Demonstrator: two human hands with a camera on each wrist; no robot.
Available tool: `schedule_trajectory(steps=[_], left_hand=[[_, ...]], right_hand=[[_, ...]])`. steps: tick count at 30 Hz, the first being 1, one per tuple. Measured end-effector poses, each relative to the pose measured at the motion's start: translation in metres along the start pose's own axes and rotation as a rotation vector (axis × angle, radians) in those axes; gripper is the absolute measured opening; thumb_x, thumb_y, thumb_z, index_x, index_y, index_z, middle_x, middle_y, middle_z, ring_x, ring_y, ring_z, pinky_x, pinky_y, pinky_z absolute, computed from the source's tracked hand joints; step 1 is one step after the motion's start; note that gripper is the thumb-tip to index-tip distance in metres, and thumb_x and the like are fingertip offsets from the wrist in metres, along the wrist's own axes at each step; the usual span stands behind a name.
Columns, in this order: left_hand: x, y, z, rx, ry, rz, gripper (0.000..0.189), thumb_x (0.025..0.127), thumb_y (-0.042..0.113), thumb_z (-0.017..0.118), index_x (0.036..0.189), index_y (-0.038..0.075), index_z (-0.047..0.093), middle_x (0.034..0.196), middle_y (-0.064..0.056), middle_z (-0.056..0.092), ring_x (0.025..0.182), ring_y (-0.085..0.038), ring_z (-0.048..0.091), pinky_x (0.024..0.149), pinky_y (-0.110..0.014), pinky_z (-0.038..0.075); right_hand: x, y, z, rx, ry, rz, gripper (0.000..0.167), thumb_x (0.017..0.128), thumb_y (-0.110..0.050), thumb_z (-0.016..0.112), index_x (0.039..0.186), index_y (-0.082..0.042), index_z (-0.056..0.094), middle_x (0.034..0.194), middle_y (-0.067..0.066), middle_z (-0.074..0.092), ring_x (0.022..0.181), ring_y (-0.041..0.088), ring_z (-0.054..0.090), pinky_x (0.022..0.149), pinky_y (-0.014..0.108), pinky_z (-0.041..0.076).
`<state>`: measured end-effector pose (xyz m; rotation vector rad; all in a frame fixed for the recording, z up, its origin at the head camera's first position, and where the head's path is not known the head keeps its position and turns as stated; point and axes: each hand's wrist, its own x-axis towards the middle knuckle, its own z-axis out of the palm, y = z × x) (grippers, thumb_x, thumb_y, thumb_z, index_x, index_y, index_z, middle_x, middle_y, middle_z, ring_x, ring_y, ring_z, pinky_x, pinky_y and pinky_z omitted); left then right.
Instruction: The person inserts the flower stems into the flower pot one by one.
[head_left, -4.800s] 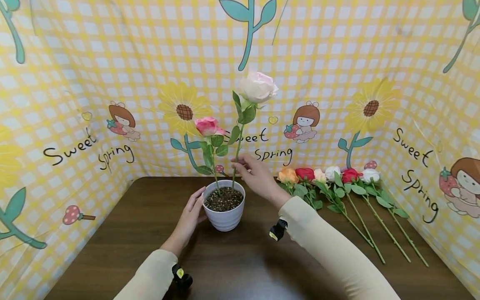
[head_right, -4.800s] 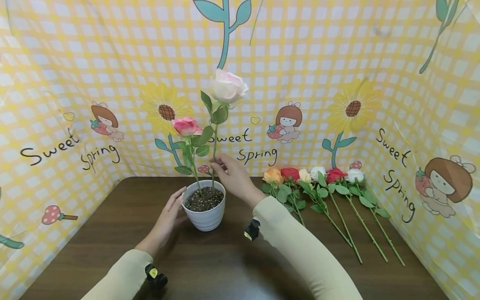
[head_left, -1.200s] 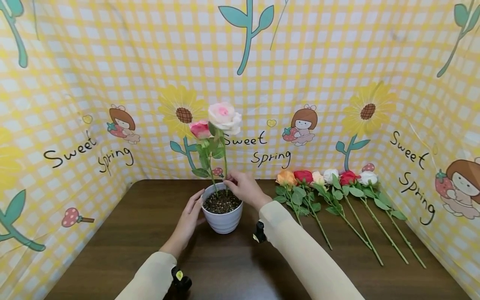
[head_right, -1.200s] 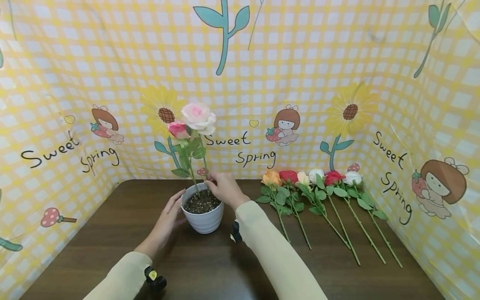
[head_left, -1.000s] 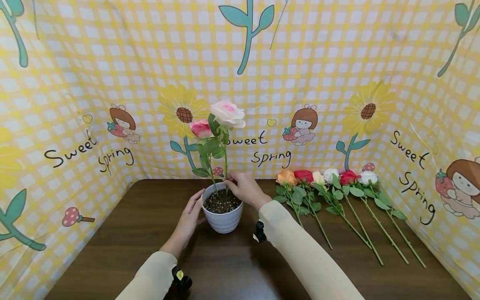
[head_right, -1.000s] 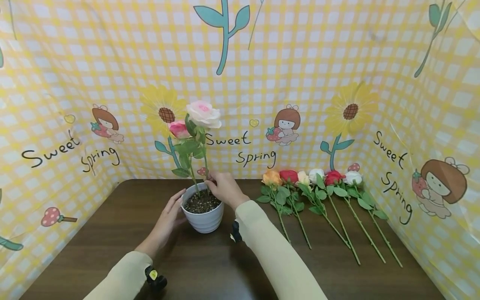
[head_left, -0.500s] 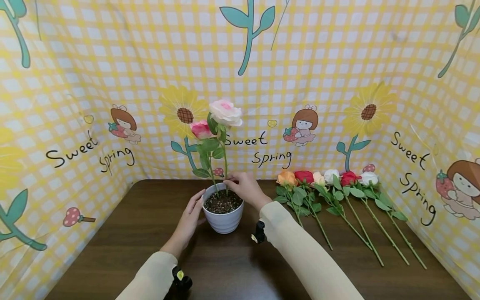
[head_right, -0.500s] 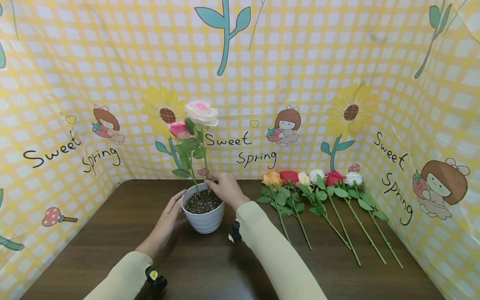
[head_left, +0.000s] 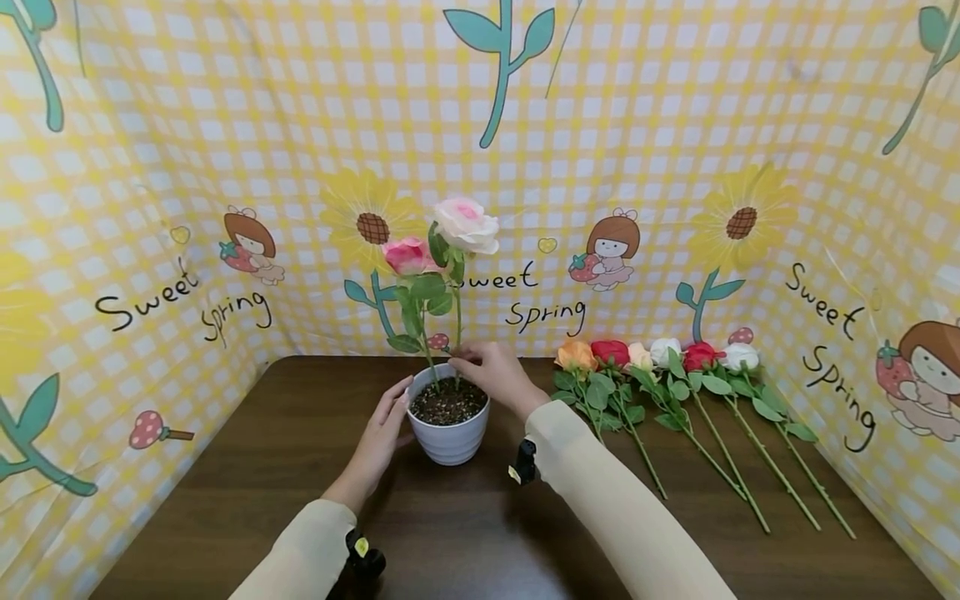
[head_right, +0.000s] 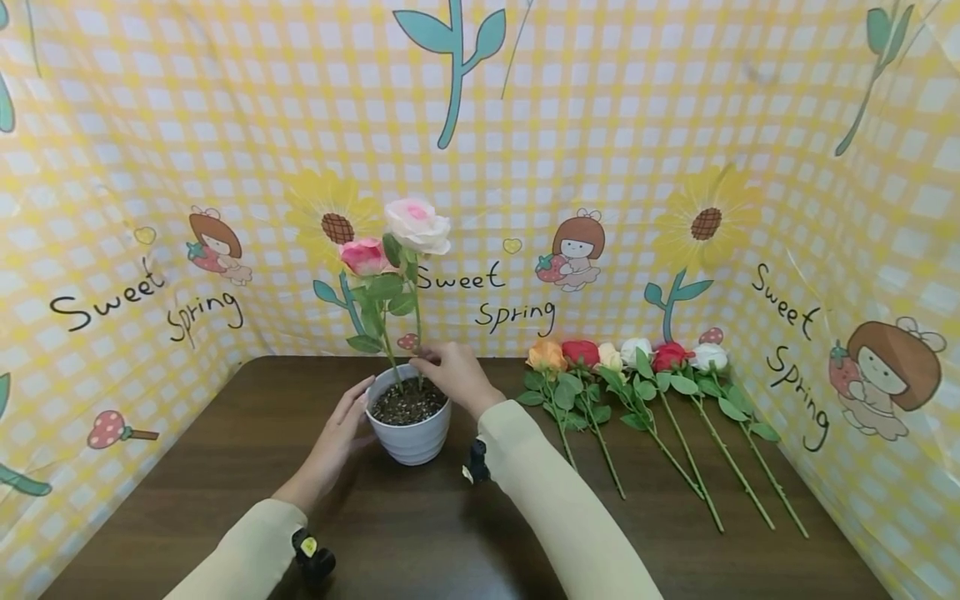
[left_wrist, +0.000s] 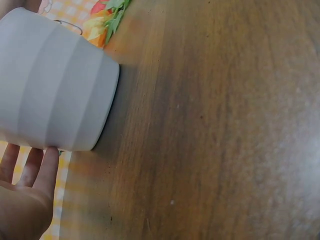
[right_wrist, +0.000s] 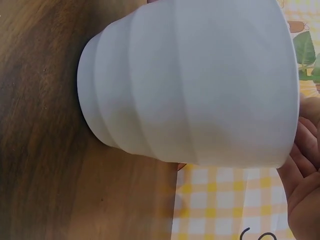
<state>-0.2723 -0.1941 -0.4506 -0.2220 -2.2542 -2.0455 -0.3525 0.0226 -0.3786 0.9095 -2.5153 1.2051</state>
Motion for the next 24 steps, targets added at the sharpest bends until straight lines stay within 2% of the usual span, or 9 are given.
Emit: schedule_trajectory(steps=[5, 10, 12, 15, 18, 20, 24], left_hand=[[0.0013, 0.0000, -0.0007, 0.000, 0.002, -0.009, 0.051, 0.109, 0.043, 0.038, 0.154, 0.020, 0.035, 0.156, -0.014, 0.033, 0.139, -0.032, 0.034, 0.101, -0.065, 0.040], [0.0007, 0.0002, -0.0002, -0.007, -0.001, -0.003, 0.051, 0.110, 0.041, 0.038, 0.155, 0.019, 0.034, 0.155, -0.017, 0.033, 0.139, -0.034, 0.033, 0.101, -0.066, 0.039], [0.0004, 0.0005, 0.0001, -0.014, -0.002, -0.001, 0.051, 0.110, 0.040, 0.038, 0.155, 0.018, 0.034, 0.154, -0.018, 0.034, 0.139, -0.034, 0.033, 0.102, -0.066, 0.038], [-0.0004, 0.0018, 0.0005, -0.021, -0.002, -0.002, 0.051, 0.110, 0.040, 0.038, 0.155, 0.018, 0.034, 0.153, -0.019, 0.034, 0.139, -0.034, 0.033, 0.102, -0.066, 0.038], [-0.0007, 0.0025, 0.0004, -0.021, -0.001, -0.001, 0.051, 0.110, 0.039, 0.038, 0.155, 0.017, 0.034, 0.152, -0.019, 0.035, 0.139, -0.034, 0.033, 0.102, -0.066, 0.038], [-0.0007, 0.0025, 0.0005, -0.021, -0.003, 0.004, 0.051, 0.110, 0.039, 0.038, 0.155, 0.016, 0.034, 0.151, -0.020, 0.035, 0.139, -0.035, 0.033, 0.102, -0.066, 0.038], [0.0000, 0.0015, 0.0004, -0.019, -0.004, 0.007, 0.051, 0.110, 0.039, 0.038, 0.155, 0.016, 0.034, 0.152, -0.020, 0.035, 0.139, -0.035, 0.033, 0.102, -0.066, 0.038]], right_hand=[[0.0004, 0.0001, -0.0026, -0.018, 0.000, 0.002, 0.019, 0.099, -0.025, 0.068, 0.110, -0.013, 0.077, 0.104, -0.001, 0.075, 0.090, 0.008, 0.068, 0.072, 0.025, 0.054], [0.0004, 0.0015, -0.0026, -0.016, -0.009, 0.004, 0.014, 0.100, -0.026, 0.066, 0.097, -0.016, 0.076, 0.112, -0.003, 0.073, 0.086, 0.005, 0.066, 0.067, 0.024, 0.053], [0.0007, 0.0021, -0.0022, -0.019, -0.003, -0.005, 0.016, 0.100, -0.025, 0.066, 0.090, -0.015, 0.074, 0.108, -0.004, 0.074, 0.077, 0.006, 0.064, 0.063, 0.024, 0.051], [0.0014, 0.0023, -0.0010, -0.045, 0.015, -0.022, 0.023, 0.100, -0.024, 0.066, 0.081, -0.013, 0.071, 0.084, -0.003, 0.071, 0.062, 0.008, 0.056, 0.056, 0.024, 0.045], [0.0025, 0.0007, 0.0006, -0.072, 0.036, -0.036, 0.025, 0.099, -0.024, 0.067, 0.078, -0.011, 0.069, 0.069, -0.003, 0.061, 0.058, 0.011, 0.051, 0.054, 0.025, 0.041], [0.0035, -0.0015, 0.0022, -0.086, 0.047, -0.040, 0.024, 0.098, -0.024, 0.069, 0.077, -0.011, 0.069, 0.068, -0.004, 0.060, 0.060, 0.011, 0.051, 0.054, 0.025, 0.041], [0.0065, -0.0060, 0.0061, -0.105, 0.047, -0.032, 0.015, 0.097, -0.024, 0.070, 0.087, -0.014, 0.073, 0.078, -0.006, 0.068, 0.065, 0.008, 0.057, 0.058, 0.024, 0.046]])
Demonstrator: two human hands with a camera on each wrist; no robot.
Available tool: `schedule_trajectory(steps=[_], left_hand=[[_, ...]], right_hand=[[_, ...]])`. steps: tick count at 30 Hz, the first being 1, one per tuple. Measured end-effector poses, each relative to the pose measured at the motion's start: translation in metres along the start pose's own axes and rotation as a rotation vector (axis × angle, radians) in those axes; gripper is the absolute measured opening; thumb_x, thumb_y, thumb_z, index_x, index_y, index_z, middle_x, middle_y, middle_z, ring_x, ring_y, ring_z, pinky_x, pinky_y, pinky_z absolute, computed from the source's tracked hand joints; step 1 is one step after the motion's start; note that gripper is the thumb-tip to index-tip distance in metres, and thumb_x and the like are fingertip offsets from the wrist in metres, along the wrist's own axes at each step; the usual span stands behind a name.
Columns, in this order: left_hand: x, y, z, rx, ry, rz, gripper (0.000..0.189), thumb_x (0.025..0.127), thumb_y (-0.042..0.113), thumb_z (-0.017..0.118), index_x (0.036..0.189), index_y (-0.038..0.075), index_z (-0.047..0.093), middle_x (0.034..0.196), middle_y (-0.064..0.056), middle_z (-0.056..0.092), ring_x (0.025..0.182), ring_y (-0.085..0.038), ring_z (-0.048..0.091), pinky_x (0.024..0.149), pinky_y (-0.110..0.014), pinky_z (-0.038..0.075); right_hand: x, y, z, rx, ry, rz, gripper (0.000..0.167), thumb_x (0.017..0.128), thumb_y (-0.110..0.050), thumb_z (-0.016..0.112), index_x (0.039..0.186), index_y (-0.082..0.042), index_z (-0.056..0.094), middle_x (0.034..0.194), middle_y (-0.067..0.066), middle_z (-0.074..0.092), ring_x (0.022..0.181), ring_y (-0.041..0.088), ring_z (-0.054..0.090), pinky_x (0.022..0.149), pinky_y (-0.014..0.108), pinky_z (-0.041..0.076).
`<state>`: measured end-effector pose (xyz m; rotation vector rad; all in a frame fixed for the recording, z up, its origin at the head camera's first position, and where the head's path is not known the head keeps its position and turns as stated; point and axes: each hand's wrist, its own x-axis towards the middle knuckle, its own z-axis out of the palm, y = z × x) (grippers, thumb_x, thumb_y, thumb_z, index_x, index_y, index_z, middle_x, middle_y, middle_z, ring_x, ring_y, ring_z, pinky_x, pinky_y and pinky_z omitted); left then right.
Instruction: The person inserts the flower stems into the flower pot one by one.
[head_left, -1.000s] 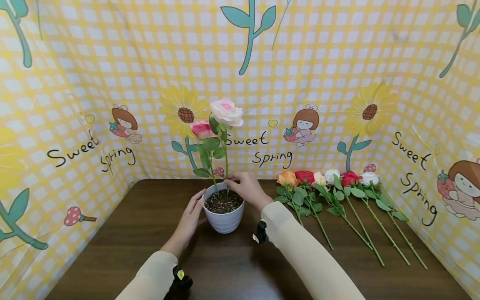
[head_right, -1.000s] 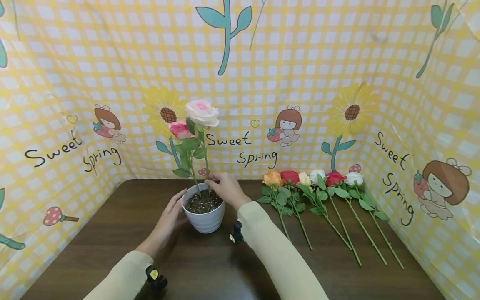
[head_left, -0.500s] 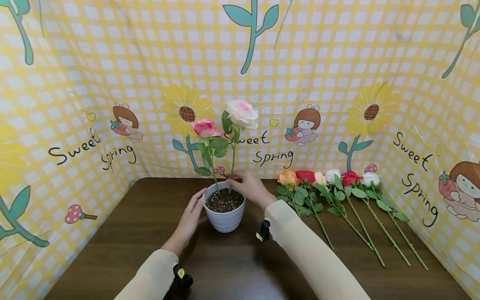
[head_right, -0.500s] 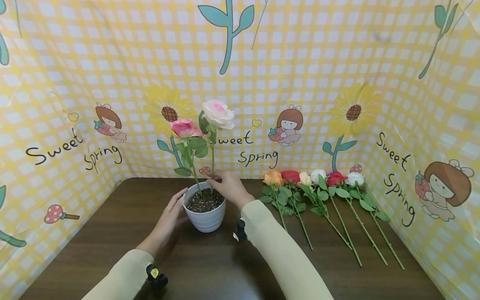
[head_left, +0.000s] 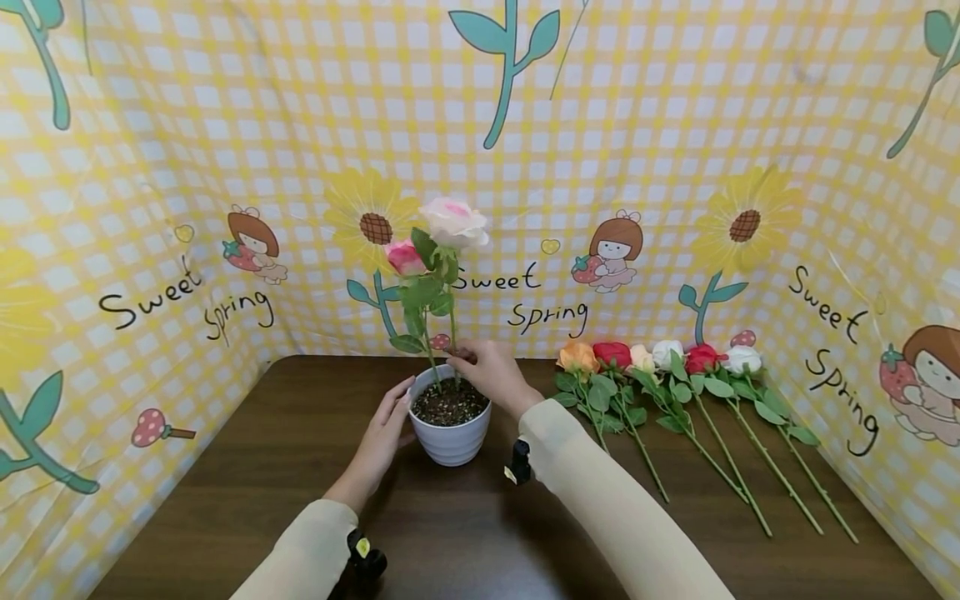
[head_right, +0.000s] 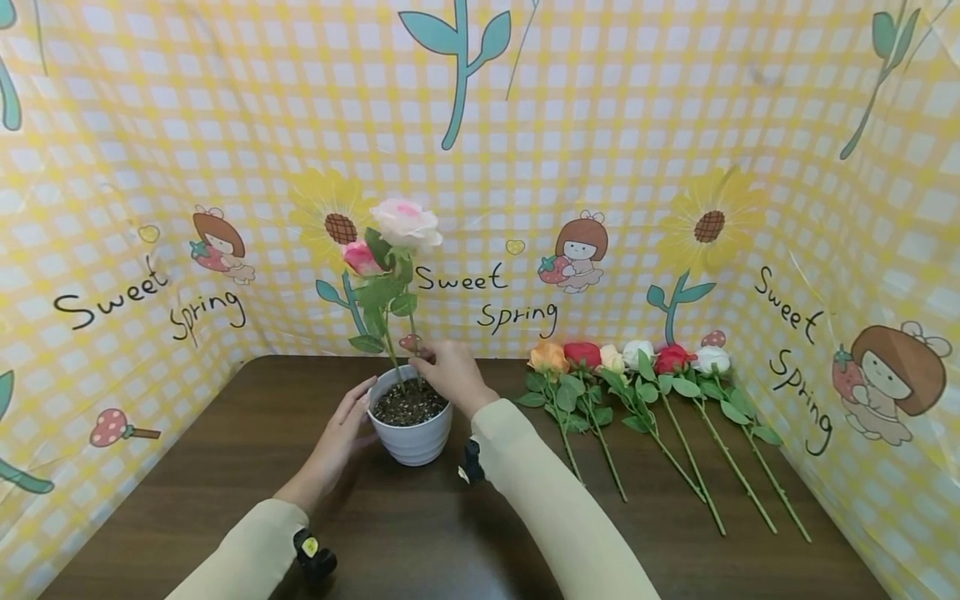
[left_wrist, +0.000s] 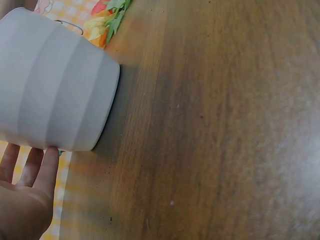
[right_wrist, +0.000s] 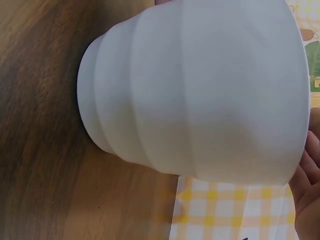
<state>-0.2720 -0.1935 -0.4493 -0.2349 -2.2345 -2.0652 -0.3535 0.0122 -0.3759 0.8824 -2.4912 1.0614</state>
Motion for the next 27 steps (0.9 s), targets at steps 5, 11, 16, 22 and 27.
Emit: schedule_trajectory(steps=[5, 11, 16, 22, 27], left_hand=[[0.0002, -0.0002, -0.0003, 0.003, 0.002, -0.003, 0.050, 0.110, 0.039, 0.037, 0.156, 0.018, 0.033, 0.152, -0.020, 0.035, 0.139, -0.035, 0.033, 0.102, -0.065, 0.038], [-0.0011, 0.0022, -0.0010, 0.007, -0.002, -0.007, 0.050, 0.111, 0.038, 0.036, 0.156, 0.017, 0.033, 0.155, -0.018, 0.032, 0.140, -0.035, 0.032, 0.102, -0.066, 0.038], [0.0007, -0.0039, -0.0016, 0.020, 0.007, -0.006, 0.051, 0.110, 0.043, 0.037, 0.155, 0.019, 0.034, 0.155, -0.016, 0.032, 0.139, -0.034, 0.033, 0.102, -0.065, 0.038], [0.0008, -0.0038, -0.0004, 0.016, 0.012, -0.002, 0.052, 0.110, 0.042, 0.038, 0.155, 0.018, 0.034, 0.153, -0.018, 0.034, 0.138, -0.036, 0.035, 0.101, -0.066, 0.039], [0.0011, -0.0035, 0.0001, 0.009, 0.013, 0.001, 0.051, 0.110, 0.041, 0.038, 0.155, 0.017, 0.035, 0.152, -0.019, 0.036, 0.137, -0.036, 0.035, 0.101, -0.066, 0.039]], right_hand=[[0.0024, -0.0021, 0.0019, -0.018, -0.041, 0.040, 0.015, 0.100, -0.024, 0.065, 0.101, -0.012, 0.075, 0.085, -0.005, 0.071, 0.067, 0.008, 0.059, 0.059, 0.024, 0.047], [0.0015, -0.0037, 0.0008, 0.020, -0.071, 0.070, 0.019, 0.101, -0.020, 0.063, 0.114, -0.011, 0.074, 0.092, -0.002, 0.073, 0.071, 0.009, 0.060, 0.061, 0.026, 0.048], [-0.0015, -0.0024, 0.0007, 0.055, -0.058, 0.087, 0.022, 0.101, -0.021, 0.064, 0.118, -0.011, 0.073, 0.095, -0.001, 0.073, 0.077, 0.009, 0.063, 0.065, 0.027, 0.051], [-0.0039, 0.0009, -0.0014, 0.055, -0.038, 0.060, 0.017, 0.101, -0.022, 0.063, 0.109, -0.011, 0.074, 0.092, -0.001, 0.073, 0.074, 0.009, 0.062, 0.063, 0.026, 0.051], [-0.0046, 0.0022, -0.0064, 0.038, -0.055, 0.068, 0.028, 0.103, -0.025, 0.060, 0.122, -0.009, 0.071, 0.099, 0.002, 0.073, 0.078, 0.011, 0.064, 0.066, 0.028, 0.052]])
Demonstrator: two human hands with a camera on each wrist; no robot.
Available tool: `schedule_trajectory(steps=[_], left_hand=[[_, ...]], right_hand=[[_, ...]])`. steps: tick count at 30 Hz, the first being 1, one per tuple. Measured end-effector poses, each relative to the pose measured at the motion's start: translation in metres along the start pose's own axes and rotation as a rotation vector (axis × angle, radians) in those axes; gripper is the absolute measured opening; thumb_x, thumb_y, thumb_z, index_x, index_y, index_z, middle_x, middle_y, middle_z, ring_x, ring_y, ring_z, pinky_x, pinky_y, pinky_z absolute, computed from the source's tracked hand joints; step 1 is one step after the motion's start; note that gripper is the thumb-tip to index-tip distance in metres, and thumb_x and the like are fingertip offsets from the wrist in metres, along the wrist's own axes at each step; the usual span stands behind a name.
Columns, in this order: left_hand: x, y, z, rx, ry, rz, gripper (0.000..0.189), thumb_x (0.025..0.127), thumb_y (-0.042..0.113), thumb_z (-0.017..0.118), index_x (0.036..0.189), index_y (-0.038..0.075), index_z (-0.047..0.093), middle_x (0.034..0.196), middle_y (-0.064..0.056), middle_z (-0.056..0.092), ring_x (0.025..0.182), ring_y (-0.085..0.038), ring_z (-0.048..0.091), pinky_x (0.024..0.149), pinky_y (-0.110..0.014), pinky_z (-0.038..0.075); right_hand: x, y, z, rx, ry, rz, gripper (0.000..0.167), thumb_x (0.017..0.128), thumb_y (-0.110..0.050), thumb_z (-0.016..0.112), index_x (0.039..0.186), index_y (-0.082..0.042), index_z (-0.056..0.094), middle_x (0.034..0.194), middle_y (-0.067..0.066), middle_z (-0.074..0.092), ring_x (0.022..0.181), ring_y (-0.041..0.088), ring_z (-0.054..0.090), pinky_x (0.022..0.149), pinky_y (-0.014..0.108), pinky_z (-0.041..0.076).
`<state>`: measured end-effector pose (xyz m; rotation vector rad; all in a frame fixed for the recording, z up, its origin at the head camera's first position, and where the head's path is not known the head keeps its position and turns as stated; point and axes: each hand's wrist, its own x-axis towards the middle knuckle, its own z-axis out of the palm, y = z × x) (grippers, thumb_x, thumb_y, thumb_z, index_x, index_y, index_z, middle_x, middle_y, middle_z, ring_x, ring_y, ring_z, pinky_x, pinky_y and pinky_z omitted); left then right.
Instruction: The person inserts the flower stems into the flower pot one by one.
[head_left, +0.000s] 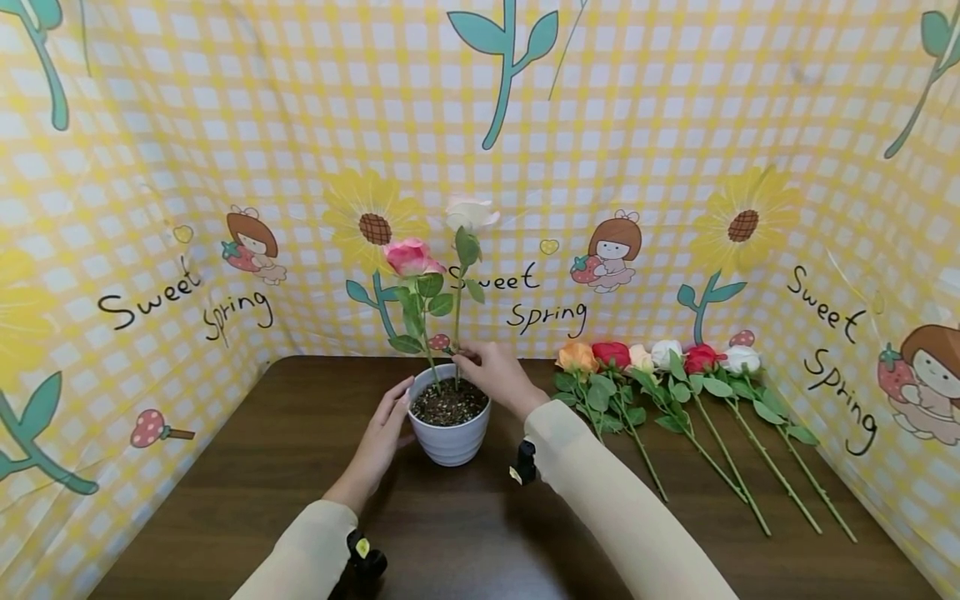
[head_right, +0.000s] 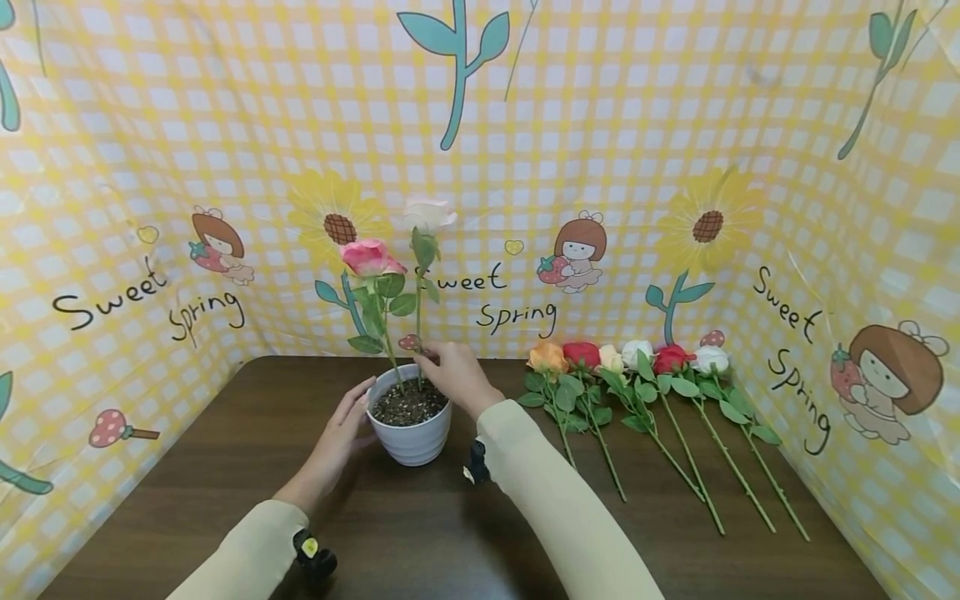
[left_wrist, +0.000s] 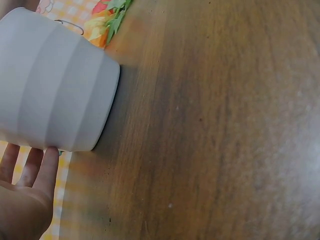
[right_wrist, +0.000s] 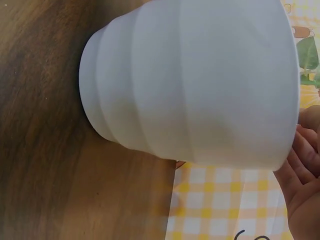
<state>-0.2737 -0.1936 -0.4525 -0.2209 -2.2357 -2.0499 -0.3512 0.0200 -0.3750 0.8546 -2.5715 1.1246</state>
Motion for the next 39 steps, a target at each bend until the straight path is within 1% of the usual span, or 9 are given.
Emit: schedule_trajectory(steps=[3, 6, 11, 14, 17, 21, 28, 35, 39], left_hand=[[0.000, 0.001, -0.001, 0.003, -0.002, 0.001, 0.051, 0.110, 0.042, 0.038, 0.155, 0.017, 0.035, 0.154, -0.019, 0.034, 0.139, -0.035, 0.034, 0.101, -0.066, 0.039], [-0.001, 0.002, -0.001, 0.007, -0.004, 0.001, 0.051, 0.110, 0.042, 0.037, 0.155, 0.018, 0.034, 0.156, -0.018, 0.032, 0.139, -0.036, 0.033, 0.102, -0.066, 0.038], [-0.001, 0.003, 0.000, 0.008, -0.004, -0.005, 0.051, 0.110, 0.042, 0.037, 0.155, 0.019, 0.034, 0.155, -0.018, 0.032, 0.139, -0.036, 0.033, 0.102, -0.066, 0.038], [0.000, 0.003, 0.001, 0.009, -0.010, -0.013, 0.050, 0.110, 0.043, 0.037, 0.155, 0.021, 0.035, 0.157, -0.016, 0.030, 0.140, -0.035, 0.033, 0.102, -0.065, 0.038], [0.000, 0.003, 0.001, 0.009, -0.019, -0.017, 0.050, 0.109, 0.043, 0.038, 0.155, 0.022, 0.035, 0.158, -0.014, 0.028, 0.140, -0.035, 0.032, 0.103, -0.065, 0.037], [0.001, 0.002, 0.000, 0.006, -0.015, -0.025, 0.050, 0.109, 0.043, 0.039, 0.154, 0.022, 0.035, 0.158, -0.014, 0.029, 0.140, -0.035, 0.032, 0.104, -0.065, 0.037], [0.001, 0.000, 0.000, 0.007, -0.017, -0.024, 0.050, 0.109, 0.044, 0.038, 0.154, 0.022, 0.035, 0.157, -0.014, 0.030, 0.141, -0.034, 0.032, 0.103, -0.065, 0.037], [0.001, 0.000, -0.001, 0.010, -0.012, -0.023, 0.051, 0.109, 0.045, 0.038, 0.155, 0.022, 0.035, 0.157, -0.014, 0.031, 0.141, -0.033, 0.032, 0.103, -0.065, 0.037], [0.001, 0.000, -0.002, 0.006, -0.011, -0.022, 0.051, 0.109, 0.044, 0.039, 0.155, 0.022, 0.036, 0.157, -0.014, 0.031, 0.141, -0.033, 0.032, 0.104, -0.065, 0.037]], right_hand=[[0.000, 0.001, -0.003, 0.000, -0.005, 0.015, 0.035, 0.103, -0.027, 0.060, 0.132, -0.008, 0.066, 0.108, 0.005, 0.073, 0.089, 0.013, 0.067, 0.075, 0.030, 0.054], [-0.001, 0.001, -0.006, 0.006, -0.007, 0.030, 0.037, 0.103, -0.027, 0.061, 0.134, -0.008, 0.064, 0.112, 0.006, 0.073, 0.095, 0.015, 0.068, 0.080, 0.032, 0.055], [-0.003, 0.004, -0.011, 0.026, -0.020, 0.045, 0.037, 0.103, -0.026, 0.061, 0.134, -0.007, 0.064, 0.110, 0.003, 0.073, 0.094, 0.015, 0.067, 0.079, 0.032, 0.055], [-0.008, 0.008, -0.016, 0.019, -0.015, 0.044, 0.034, 0.102, -0.027, 0.062, 0.132, -0.011, 0.066, 0.106, 0.000, 0.072, 0.091, 0.012, 0.066, 0.076, 0.031, 0.055], [-0.016, 0.014, -0.024, 0.019, -0.003, 0.033, 0.030, 0.101, -0.027, 0.064, 0.128, -0.013, 0.068, 0.105, -0.002, 0.072, 0.089, 0.010, 0.065, 0.076, 0.031, 0.054], [-0.027, 0.019, -0.035, 0.037, -0.004, 0.021, 0.026, 0.101, -0.027, 0.065, 0.122, -0.014, 0.070, 0.106, -0.003, 0.072, 0.090, 0.009, 0.065, 0.078, 0.031, 0.055], [-0.045, 0.030, -0.053, 0.005, -0.014, 0.002, 0.020, 0.099, -0.022, 0.067, 0.115, -0.011, 0.072, 0.101, -0.001, 0.074, 0.088, 0.012, 0.067, 0.078, 0.035, 0.056], [-0.069, 0.051, -0.069, -0.045, -0.072, 0.038, 0.018, 0.098, -0.023, 0.068, 0.111, -0.012, 0.073, 0.095, -0.005, 0.072, 0.083, 0.008, 0.064, 0.075, 0.032, 0.054], [-0.086, 0.062, -0.078, -0.045, -0.107, 0.067, 0.017, 0.098, -0.023, 0.068, 0.111, -0.013, 0.072, 0.094, -0.006, 0.071, 0.082, 0.008, 0.063, 0.074, 0.033, 0.053]])
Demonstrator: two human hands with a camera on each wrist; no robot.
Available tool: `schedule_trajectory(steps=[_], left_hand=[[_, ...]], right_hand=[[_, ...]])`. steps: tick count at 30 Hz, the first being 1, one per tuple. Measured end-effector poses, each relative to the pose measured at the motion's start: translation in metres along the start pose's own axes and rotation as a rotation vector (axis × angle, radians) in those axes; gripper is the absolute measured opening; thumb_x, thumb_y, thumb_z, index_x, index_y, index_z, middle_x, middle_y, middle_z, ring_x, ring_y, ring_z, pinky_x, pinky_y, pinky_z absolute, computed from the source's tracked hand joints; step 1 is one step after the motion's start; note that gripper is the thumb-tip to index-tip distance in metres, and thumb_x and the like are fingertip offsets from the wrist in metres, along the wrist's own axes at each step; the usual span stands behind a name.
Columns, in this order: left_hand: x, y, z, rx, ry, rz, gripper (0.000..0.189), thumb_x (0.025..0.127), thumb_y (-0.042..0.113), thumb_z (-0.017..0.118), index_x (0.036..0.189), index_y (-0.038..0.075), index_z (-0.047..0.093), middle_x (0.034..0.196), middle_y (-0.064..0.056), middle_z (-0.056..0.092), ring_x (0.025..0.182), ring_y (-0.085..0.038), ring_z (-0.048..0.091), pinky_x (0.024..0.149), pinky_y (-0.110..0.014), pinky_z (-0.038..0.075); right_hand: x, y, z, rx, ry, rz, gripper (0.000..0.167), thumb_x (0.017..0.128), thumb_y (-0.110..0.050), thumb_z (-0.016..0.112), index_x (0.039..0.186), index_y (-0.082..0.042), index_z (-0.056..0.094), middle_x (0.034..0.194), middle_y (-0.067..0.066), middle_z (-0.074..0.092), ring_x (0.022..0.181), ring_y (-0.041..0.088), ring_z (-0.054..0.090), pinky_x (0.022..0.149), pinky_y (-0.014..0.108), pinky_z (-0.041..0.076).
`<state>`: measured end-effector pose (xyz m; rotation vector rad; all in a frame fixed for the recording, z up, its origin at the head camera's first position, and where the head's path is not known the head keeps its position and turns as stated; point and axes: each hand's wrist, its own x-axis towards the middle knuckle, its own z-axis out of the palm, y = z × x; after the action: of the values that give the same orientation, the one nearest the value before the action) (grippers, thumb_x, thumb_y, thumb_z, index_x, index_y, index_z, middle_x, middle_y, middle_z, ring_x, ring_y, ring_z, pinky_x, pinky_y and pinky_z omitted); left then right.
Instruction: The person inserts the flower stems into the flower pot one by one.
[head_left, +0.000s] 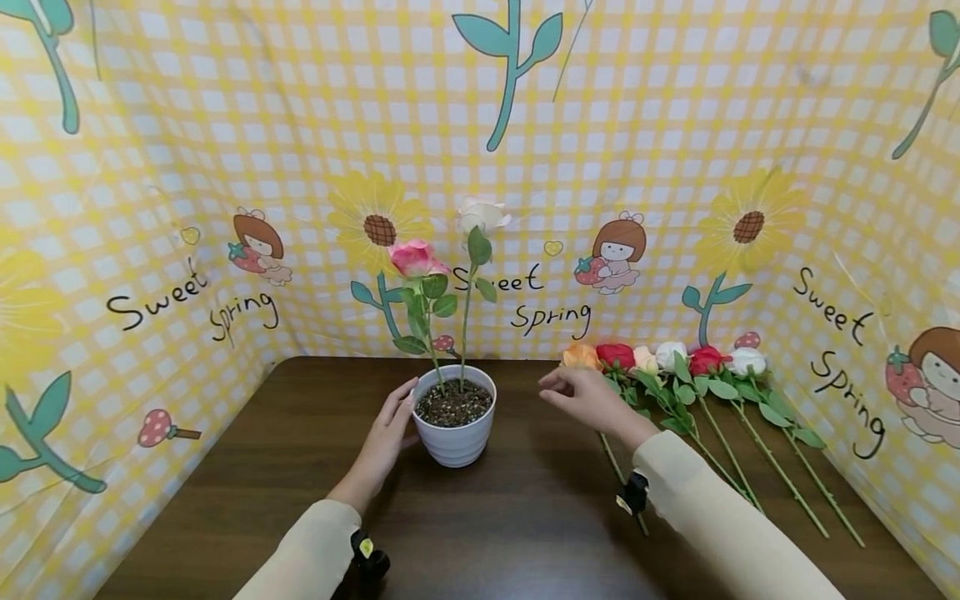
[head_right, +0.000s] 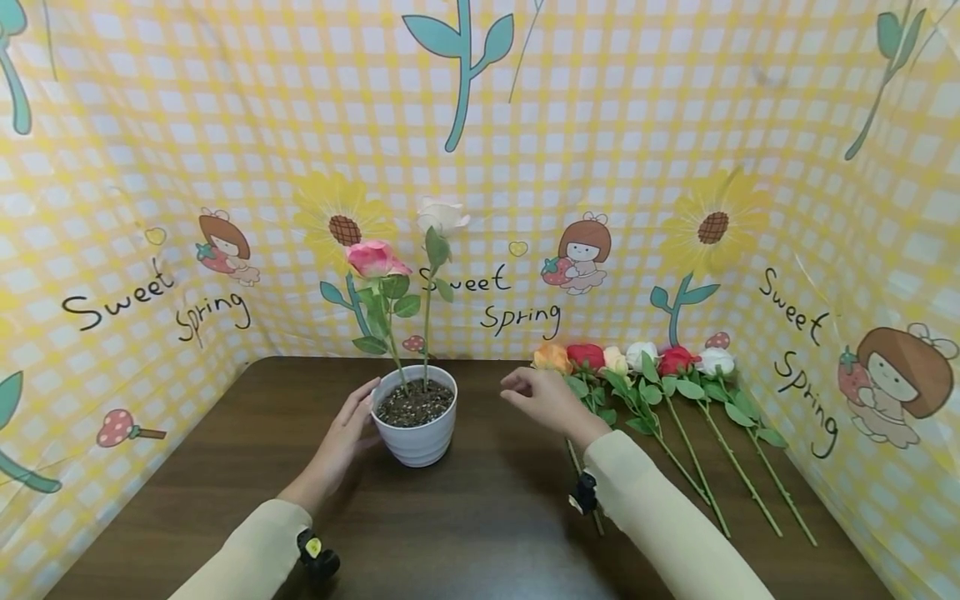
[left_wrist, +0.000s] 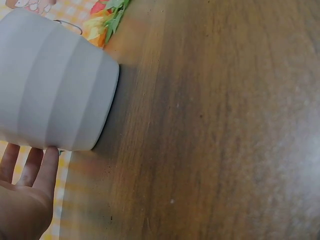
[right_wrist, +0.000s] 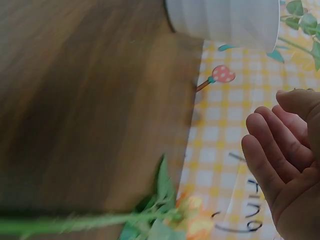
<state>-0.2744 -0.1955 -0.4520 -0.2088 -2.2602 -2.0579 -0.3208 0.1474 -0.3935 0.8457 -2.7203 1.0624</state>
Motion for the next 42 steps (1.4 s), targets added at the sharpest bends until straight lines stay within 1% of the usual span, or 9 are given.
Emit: schedule_trajectory(steps=[5, 8, 13, 18, 21, 26, 30, 35, 42], left_hand=[[0.000, -0.001, 0.000, -0.009, 0.000, 0.003, 0.050, 0.109, 0.044, 0.039, 0.154, 0.023, 0.036, 0.156, -0.014, 0.032, 0.140, -0.033, 0.032, 0.103, -0.065, 0.038], [0.001, -0.002, 0.000, -0.010, 0.005, 0.007, 0.050, 0.109, 0.044, 0.040, 0.154, 0.023, 0.037, 0.156, -0.015, 0.033, 0.140, -0.033, 0.033, 0.102, -0.065, 0.038], [0.002, -0.003, -0.001, -0.007, 0.007, 0.013, 0.050, 0.109, 0.044, 0.039, 0.154, 0.022, 0.037, 0.155, -0.015, 0.033, 0.139, -0.033, 0.034, 0.102, -0.066, 0.039], [0.002, -0.003, -0.001, -0.007, 0.002, 0.016, 0.050, 0.109, 0.044, 0.039, 0.154, 0.022, 0.036, 0.157, -0.014, 0.032, 0.140, -0.032, 0.032, 0.102, -0.066, 0.038], [0.001, -0.003, 0.000, -0.007, 0.006, 0.012, 0.050, 0.109, 0.043, 0.039, 0.154, 0.021, 0.037, 0.156, -0.014, 0.032, 0.141, -0.032, 0.032, 0.102, -0.066, 0.038], [0.000, -0.002, 0.001, -0.008, 0.012, 0.015, 0.051, 0.109, 0.043, 0.039, 0.154, 0.019, 0.037, 0.156, -0.015, 0.032, 0.141, -0.034, 0.032, 0.101, -0.067, 0.038], [0.000, -0.001, 0.001, -0.005, 0.009, 0.015, 0.051, 0.109, 0.043, 0.039, 0.154, 0.019, 0.036, 0.157, -0.015, 0.032, 0.141, -0.034, 0.031, 0.101, -0.067, 0.038], [-0.001, -0.001, 0.000, -0.003, 0.008, 0.019, 0.051, 0.109, 0.042, 0.038, 0.154, 0.018, 0.035, 0.158, -0.015, 0.030, 0.141, -0.034, 0.031, 0.101, -0.067, 0.039], [-0.001, 0.000, 0.000, 0.003, 0.003, 0.010, 0.051, 0.109, 0.043, 0.038, 0.155, 0.020, 0.035, 0.158, -0.013, 0.030, 0.142, -0.032, 0.030, 0.102, -0.067, 0.038]], right_hand=[[-0.022, 0.018, -0.007, -0.013, -0.031, 0.019, 0.020, 0.099, -0.024, 0.067, 0.112, -0.010, 0.072, 0.093, -0.005, 0.071, 0.079, 0.008, 0.062, 0.070, 0.031, 0.052], [-0.033, 0.028, -0.009, -0.023, -0.039, 0.025, 0.020, 0.099, -0.024, 0.067, 0.112, -0.009, 0.073, 0.092, 0.000, 0.072, 0.078, 0.009, 0.062, 0.068, 0.031, 0.052], [-0.051, 0.042, -0.013, -0.034, -0.067, 0.074, 0.020, 0.098, -0.024, 0.068, 0.111, -0.010, 0.073, 0.092, 0.004, 0.072, 0.077, 0.010, 0.063, 0.066, 0.030, 0.052], [-0.067, 0.052, -0.017, 0.025, -0.124, 0.118, 0.026, 0.098, -0.022, 0.068, 0.115, -0.002, 0.070, 0.084, 0.005, 0.070, 0.070, 0.020, 0.065, 0.058, 0.030, 0.054], [-0.075, 0.057, -0.016, 0.059, -0.144, 0.154, 0.027, 0.098, -0.021, 0.068, 0.116, 0.000, 0.069, 0.083, 0.005, 0.069, 0.067, 0.020, 0.064, 0.056, 0.030, 0.054], [-0.083, 0.062, -0.013, 0.076, -0.127, 0.217, 0.027, 0.096, -0.020, 0.070, 0.115, -0.001, 0.069, 0.083, 0.002, 0.070, 0.068, 0.017, 0.064, 0.056, 0.030, 0.054], [-0.089, 0.066, -0.010, 0.061, -0.109, 0.307, 0.027, 0.093, -0.021, 0.074, 0.113, -0.003, 0.069, 0.074, 0.001, 0.066, 0.064, 0.017, 0.062, 0.055, 0.031, 0.054], [-0.091, 0.068, -0.004, 0.049, -0.093, 0.407, 0.029, 0.089, -0.026, 0.079, 0.108, -0.006, 0.070, 0.071, 0.003, 0.063, 0.060, 0.018, 0.062, 0.054, 0.033, 0.054], [-0.088, 0.067, 0.000, 0.036, -0.102, 0.447, 0.027, 0.089, -0.025, 0.078, 0.105, -0.004, 0.071, 0.070, 0.002, 0.063, 0.058, 0.017, 0.063, 0.050, 0.033, 0.054]])
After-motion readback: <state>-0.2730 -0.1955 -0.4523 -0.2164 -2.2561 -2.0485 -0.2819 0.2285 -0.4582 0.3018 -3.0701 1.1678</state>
